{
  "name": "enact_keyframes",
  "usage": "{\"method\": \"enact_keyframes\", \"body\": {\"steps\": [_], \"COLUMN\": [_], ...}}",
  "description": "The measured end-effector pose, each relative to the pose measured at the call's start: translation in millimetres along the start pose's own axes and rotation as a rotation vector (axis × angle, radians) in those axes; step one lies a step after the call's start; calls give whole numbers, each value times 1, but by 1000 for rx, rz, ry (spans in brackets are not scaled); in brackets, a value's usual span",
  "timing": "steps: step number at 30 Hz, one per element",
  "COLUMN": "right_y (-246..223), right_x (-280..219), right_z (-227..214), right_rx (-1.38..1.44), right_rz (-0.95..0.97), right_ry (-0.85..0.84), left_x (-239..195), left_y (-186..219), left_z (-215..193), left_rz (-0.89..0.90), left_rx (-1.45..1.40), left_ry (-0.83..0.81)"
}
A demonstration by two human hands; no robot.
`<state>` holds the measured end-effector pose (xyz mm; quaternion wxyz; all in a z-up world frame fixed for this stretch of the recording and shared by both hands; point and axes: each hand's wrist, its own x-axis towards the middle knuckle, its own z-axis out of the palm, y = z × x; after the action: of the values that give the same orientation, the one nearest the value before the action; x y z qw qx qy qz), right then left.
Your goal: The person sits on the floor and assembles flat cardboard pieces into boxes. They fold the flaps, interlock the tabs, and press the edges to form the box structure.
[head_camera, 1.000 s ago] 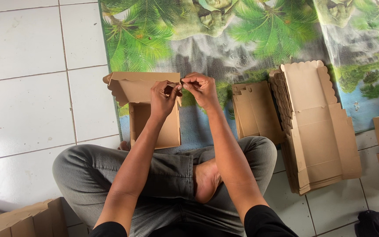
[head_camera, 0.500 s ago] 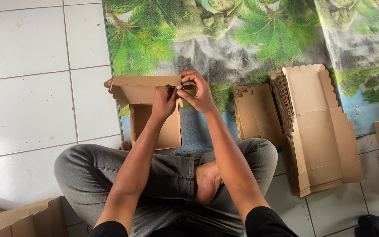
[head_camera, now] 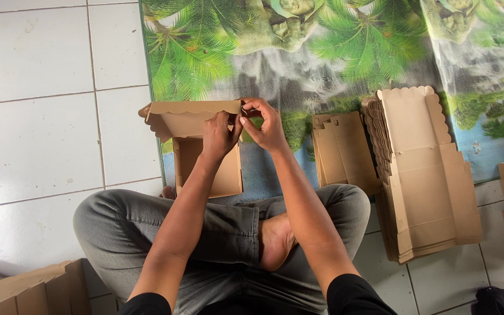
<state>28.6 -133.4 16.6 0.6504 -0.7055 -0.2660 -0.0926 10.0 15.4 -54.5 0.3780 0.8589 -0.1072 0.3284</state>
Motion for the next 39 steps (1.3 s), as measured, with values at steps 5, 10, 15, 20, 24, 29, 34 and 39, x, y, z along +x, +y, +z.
{"method": "enact_keyframes", "body": {"steps": [5, 10, 15, 20, 24, 29, 34, 39], "right_y": [1, 22, 101, 63, 45, 39, 11, 6], "right_x": [0, -3, -10, -2, 4, 4, 3, -15], "right_z": [-1, 4, -14, -50, -48, -34, -13, 37], "right_rx": [7, -98, -765, -867, -851, -628, -810, -580], "right_rz": [-18, -62, -262, -169, -153, -16, -93, -252], "right_ry": [5, 53, 420, 575, 724, 559, 608, 443], "left_x": [3, 9, 19, 45, 43, 27, 18, 37], "left_y": [4, 19, 40, 56, 34, 0, -29, -2], "left_z": [-4, -11, -32, -74, -94, -100, -71, -83], "left_rz": [0, -94, 113, 159, -225, -294, -307, -346], "left_rx": [34, 23, 274, 136, -102, -415, -482, -432], "left_ry": [-9, -12, 222, 525, 194, -76, 89, 151]}}
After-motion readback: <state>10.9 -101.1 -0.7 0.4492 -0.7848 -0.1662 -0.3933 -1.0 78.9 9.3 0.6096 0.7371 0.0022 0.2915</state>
